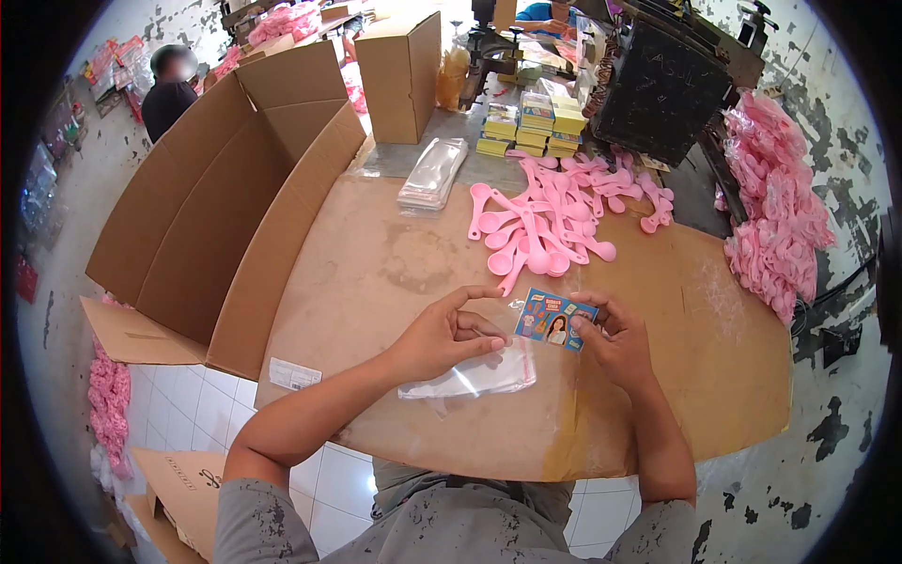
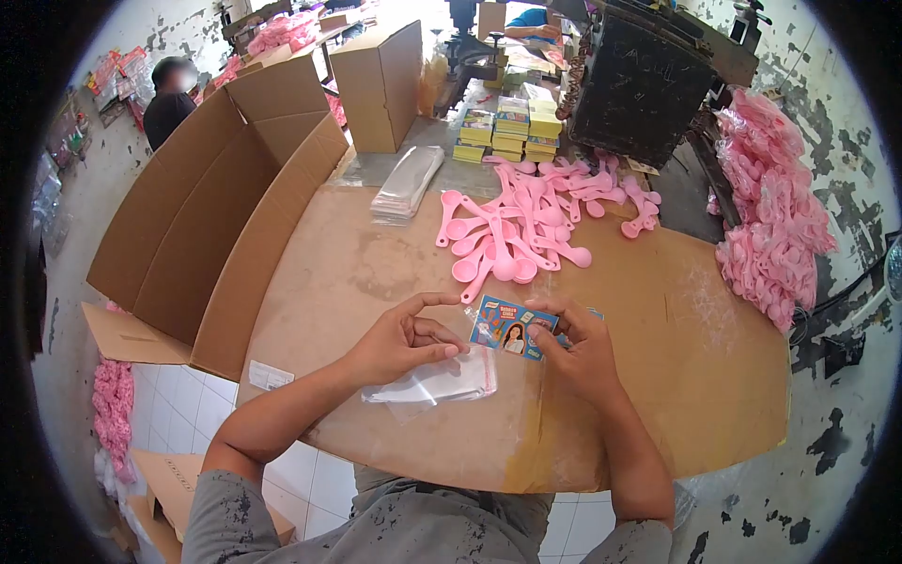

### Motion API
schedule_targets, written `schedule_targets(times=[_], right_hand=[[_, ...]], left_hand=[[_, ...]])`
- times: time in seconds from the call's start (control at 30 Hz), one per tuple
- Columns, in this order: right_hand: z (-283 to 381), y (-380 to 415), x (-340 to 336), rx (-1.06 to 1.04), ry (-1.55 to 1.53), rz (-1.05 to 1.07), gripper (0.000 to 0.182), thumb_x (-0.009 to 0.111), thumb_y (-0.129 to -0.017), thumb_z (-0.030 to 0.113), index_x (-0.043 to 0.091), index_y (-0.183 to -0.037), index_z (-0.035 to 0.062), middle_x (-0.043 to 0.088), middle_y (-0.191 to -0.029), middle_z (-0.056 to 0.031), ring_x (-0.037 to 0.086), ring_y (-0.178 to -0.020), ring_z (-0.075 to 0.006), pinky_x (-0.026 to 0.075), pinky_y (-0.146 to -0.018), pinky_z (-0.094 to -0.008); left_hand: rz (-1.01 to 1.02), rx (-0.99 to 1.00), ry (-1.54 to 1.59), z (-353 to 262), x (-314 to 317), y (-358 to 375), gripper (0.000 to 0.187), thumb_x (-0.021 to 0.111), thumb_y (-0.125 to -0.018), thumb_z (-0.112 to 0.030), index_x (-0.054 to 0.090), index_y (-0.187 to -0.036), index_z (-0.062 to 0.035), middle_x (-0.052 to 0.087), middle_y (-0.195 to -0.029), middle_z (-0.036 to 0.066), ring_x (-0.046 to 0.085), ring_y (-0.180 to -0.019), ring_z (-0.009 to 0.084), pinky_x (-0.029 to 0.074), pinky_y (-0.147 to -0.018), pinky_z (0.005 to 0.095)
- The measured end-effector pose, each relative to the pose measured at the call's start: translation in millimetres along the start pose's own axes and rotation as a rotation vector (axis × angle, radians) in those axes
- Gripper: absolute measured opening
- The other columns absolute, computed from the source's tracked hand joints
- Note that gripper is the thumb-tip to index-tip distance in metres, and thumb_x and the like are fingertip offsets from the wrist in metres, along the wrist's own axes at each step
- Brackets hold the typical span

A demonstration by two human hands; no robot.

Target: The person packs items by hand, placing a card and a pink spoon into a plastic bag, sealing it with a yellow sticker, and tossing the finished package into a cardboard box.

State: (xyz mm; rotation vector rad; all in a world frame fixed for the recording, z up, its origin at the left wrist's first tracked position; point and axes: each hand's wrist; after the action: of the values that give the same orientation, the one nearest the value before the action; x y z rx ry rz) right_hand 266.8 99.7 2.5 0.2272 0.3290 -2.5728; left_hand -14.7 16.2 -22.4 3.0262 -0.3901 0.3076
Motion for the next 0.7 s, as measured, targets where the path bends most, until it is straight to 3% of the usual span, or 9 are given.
schedule_targets(times=[0.3, 0.4, 0.5, 0.6, 0.7], right_hand=[[-6.0, 0.7, 3.3, -0.071, -0.078, -0.026, 0.029, 0.07, -0.096, 0.0, 0.069, -0.125, 0.0009, 0.069, -0.109, -0.006, 0.067, -0.099, -0.0116, 0.054, -0.084, -0.0285], [3.2, 0.1, 1.0, -0.16, 0.251, 0.063, 0.03, 0.072, -0.093, 0.0, 0.073, -0.122, 0.0047, 0.068, -0.105, -0.0069, 0.066, -0.091, -0.0145, 0.052, -0.079, -0.0292], [7.7, 0.2, 10.5, -0.247, 0.26, 0.142, 0.03, 0.074, -0.09, 0.0, 0.076, -0.119, 0.0075, 0.067, -0.101, -0.0078, 0.064, -0.085, -0.0175, 0.051, -0.075, -0.0309], [12.2, 0.0, 10.7, -0.306, 0.366, 0.019, 0.029, 0.074, -0.091, 0.001, 0.075, -0.12, 0.0065, 0.066, -0.1, -0.0075, 0.064, -0.085, -0.0172, 0.052, -0.073, -0.031], [0.3, 1.6, 11.0, -0.179, 0.14, -0.05, 0.028, 0.073, -0.092, 0.002, 0.075, -0.12, 0.0061, 0.066, -0.1, -0.0084, 0.063, -0.085, -0.0175, 0.051, -0.073, -0.0308]], left_hand=[[-0.04, 0.024, -0.068, -0.7, 3.3, 2.6, 0.058, 0.071, -0.099, -0.004, 0.044, -0.15, -0.0015, 0.079, -0.099, 0.013, 0.075, -0.093, 0.0145, 0.056, -0.083, 0.0272], [-0.031, 0.032, -0.134, 0.3, 4.1, 4.1, 0.058, 0.072, -0.099, -0.004, 0.045, -0.15, -0.0011, 0.078, -0.101, 0.014, 0.074, -0.093, 0.0143, 0.057, -0.084, 0.0273], [0.013, 0.064, -0.269, 0.3, 8.4, 8.0, 0.055, 0.07, -0.1, -0.003, 0.046, -0.149, -0.0009, 0.078, -0.102, 0.013, 0.074, -0.094, 0.0142, 0.057, -0.084, 0.0281], [0.045, 0.088, -0.325, 1.2, 11.9, 11.0, 0.049, 0.067, -0.101, -0.002, 0.048, -0.147, -0.0019, 0.078, -0.101, 0.012, 0.075, -0.092, 0.0145, 0.058, -0.083, 0.0283], [0.028, 0.074, -0.231, -1.8, 12.7, 12.1, 0.05, 0.067, -0.101, -0.003, 0.047, -0.148, -0.0021, 0.078, -0.102, 0.013, 0.075, -0.092, 0.0147, 0.058, -0.082, 0.0286]])
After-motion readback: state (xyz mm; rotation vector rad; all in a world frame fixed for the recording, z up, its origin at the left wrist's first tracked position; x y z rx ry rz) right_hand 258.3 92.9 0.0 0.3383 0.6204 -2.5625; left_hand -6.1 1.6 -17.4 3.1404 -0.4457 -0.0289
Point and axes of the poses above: each hand's wrist, its own y-axis away from the middle knuckle, its own x-axis out of the palm, z = x × y
